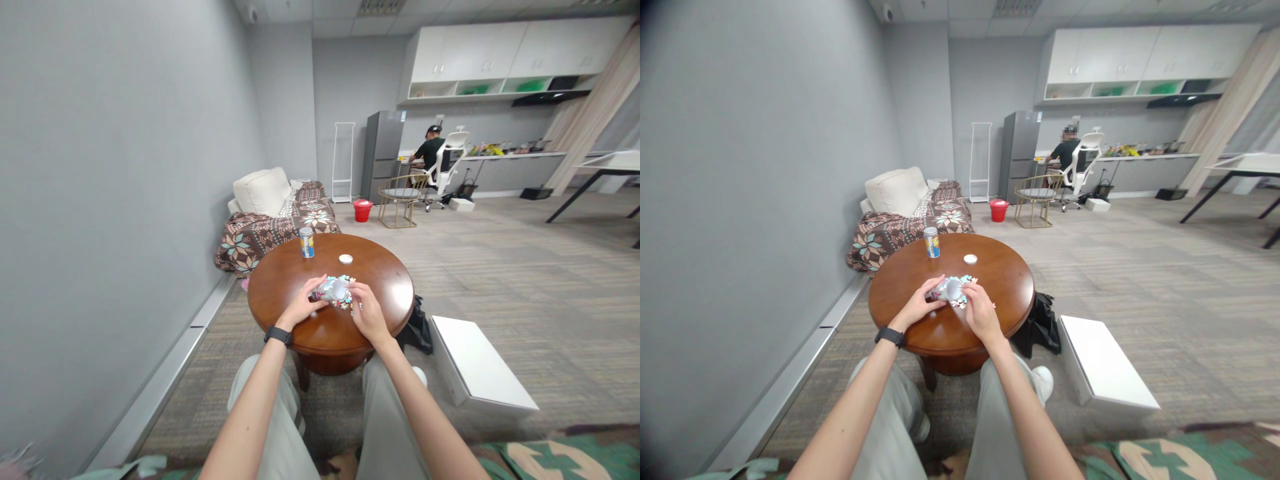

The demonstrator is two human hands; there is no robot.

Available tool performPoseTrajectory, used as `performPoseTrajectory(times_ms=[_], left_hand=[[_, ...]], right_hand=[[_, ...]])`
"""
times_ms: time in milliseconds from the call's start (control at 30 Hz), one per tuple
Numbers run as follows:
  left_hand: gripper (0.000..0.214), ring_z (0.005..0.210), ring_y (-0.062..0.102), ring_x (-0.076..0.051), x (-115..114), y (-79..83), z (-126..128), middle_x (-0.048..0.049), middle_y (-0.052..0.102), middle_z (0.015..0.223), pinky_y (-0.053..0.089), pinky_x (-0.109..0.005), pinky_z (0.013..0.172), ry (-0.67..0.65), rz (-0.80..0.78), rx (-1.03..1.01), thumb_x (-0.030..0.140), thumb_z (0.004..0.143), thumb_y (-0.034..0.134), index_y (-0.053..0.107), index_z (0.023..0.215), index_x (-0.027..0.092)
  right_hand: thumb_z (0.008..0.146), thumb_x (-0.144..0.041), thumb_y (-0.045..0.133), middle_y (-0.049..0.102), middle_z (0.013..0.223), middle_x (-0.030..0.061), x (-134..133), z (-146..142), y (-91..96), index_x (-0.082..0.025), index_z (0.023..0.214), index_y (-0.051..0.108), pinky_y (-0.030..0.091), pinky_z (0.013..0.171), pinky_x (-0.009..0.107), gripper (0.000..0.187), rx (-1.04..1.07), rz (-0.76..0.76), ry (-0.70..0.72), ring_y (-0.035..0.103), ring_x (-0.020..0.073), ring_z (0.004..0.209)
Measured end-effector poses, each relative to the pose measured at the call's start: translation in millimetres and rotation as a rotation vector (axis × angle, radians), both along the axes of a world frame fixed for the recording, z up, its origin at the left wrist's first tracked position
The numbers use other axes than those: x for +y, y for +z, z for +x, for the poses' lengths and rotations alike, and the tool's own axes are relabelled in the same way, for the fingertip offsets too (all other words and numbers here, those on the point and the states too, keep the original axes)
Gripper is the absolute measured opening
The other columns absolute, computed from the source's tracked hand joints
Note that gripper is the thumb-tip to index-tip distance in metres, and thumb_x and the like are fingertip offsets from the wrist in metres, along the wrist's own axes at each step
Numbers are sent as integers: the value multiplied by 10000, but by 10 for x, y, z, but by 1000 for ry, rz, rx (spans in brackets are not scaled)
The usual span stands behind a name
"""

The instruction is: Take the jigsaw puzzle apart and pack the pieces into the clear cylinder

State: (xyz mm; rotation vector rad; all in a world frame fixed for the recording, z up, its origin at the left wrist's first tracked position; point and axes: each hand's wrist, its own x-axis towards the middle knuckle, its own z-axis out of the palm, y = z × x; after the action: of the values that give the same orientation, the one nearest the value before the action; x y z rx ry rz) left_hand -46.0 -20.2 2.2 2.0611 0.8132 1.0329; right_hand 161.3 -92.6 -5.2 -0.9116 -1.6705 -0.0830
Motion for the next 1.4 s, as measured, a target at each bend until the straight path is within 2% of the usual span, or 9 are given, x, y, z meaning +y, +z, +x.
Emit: performPoseTrajectory(times_ms=[167, 400, 467, 567, 633, 700, 833, 1000, 1400], left_hand=[[669, 1360, 463, -244, -15, 18, 1, -76, 518, 1429, 280, -408, 1203, 3, -19, 6, 323, 767, 764, 530, 1391, 265], [676, 1355, 468, -236, -9, 16, 4, -80, 519, 1434, 280, -387, 1200, 6, -65, -20, 309, 748, 773, 527, 1373, 236], [667, 1314, 510, -243, -4, -3, 21, -93, 550, 1403, 322, -405, 1176, 14, -120, -48, 316, 738, 778, 524, 1346, 215], [571, 1177, 607, -257, 7, -43, 52, -119, 636, 1271, 429, -434, 1083, 53, -231, -83, 387, 746, 769, 545, 1223, 167], [534, 1117, 636, -259, 14, -61, 69, -122, 668, 1198, 465, -436, 1036, 83, -283, -113, 436, 740, 768, 547, 1138, 157], [535, 1115, 637, -258, 17, -62, 78, -120, 674, 1185, 471, -434, 1027, 99, -315, -163, 455, 728, 775, 535, 1106, 163], [554, 1162, 618, -264, 14, -34, 79, -131, 653, 1245, 454, -438, 1051, 128, -334, -246, 452, 733, 769, 519, 1139, 171], [592, 1183, 610, -275, 21, -35, 81, -145, 636, 1285, 456, -437, 1050, 118, -355, -268, 436, 728, 775, 514, 1183, 162], [534, 1124, 634, -241, 78, -131, 75, -118, 661, 1225, 473, -420, 1027, 89, -312, -229, 418, 747, 765, 524, 1150, 166]], right_hand=[[919, -52, 349, 647, 1249, 104, -5, 20, 29, -238, 1263, 546, 486, 1038, 479, 438, -83, -73, 33, 586, 218, 1200], [898, -25, 307, 562, 1388, 87, -1, 16, 22, -233, 1397, 450, 421, 1121, 423, 559, -144, -77, 64, 498, 178, 1319], [872, -21, 325, 573, 1351, 101, 2, 12, 18, -216, 1354, 475, 441, 1094, 427, 541, -70, -82, 10, 523, 193, 1286], [831, -29, 355, 640, 1145, 111, 14, 13, 14, -185, 1196, 568, 500, 987, 416, 450, 11, -180, -139, 603, 225, 1112], [829, -53, 380, 652, 1035, 117, 22, 11, 11, -168, 1092, 608, 510, 928, 408, 367, -59, -282, -209, 612, 245, 1025], [848, -107, 437, 653, 1059, 137, 24, 4, 9, -157, 1077, 621, 498, 912, 415, 298, -202, -369, -241, 596, 271, 1034], [891, -269, 556, 642, 1212, 136, 13, -9, 15, -180, 1147, 631, 459, 937, 431, 281, -417, -473, -236, 568, 293, 1116], [920, -354, 589, 667, 1159, 98, 33, 12, 17, -208, 1051, 670, 449, 905, 406, 212, -452, -530, -203, 586, 264, 1081], [914, -266, 579, 667, 976, 75, 55, 43, 4, -205, 901, 592, 431, 802, 359, 64, -386, -497, -166, 580, 246, 940]])
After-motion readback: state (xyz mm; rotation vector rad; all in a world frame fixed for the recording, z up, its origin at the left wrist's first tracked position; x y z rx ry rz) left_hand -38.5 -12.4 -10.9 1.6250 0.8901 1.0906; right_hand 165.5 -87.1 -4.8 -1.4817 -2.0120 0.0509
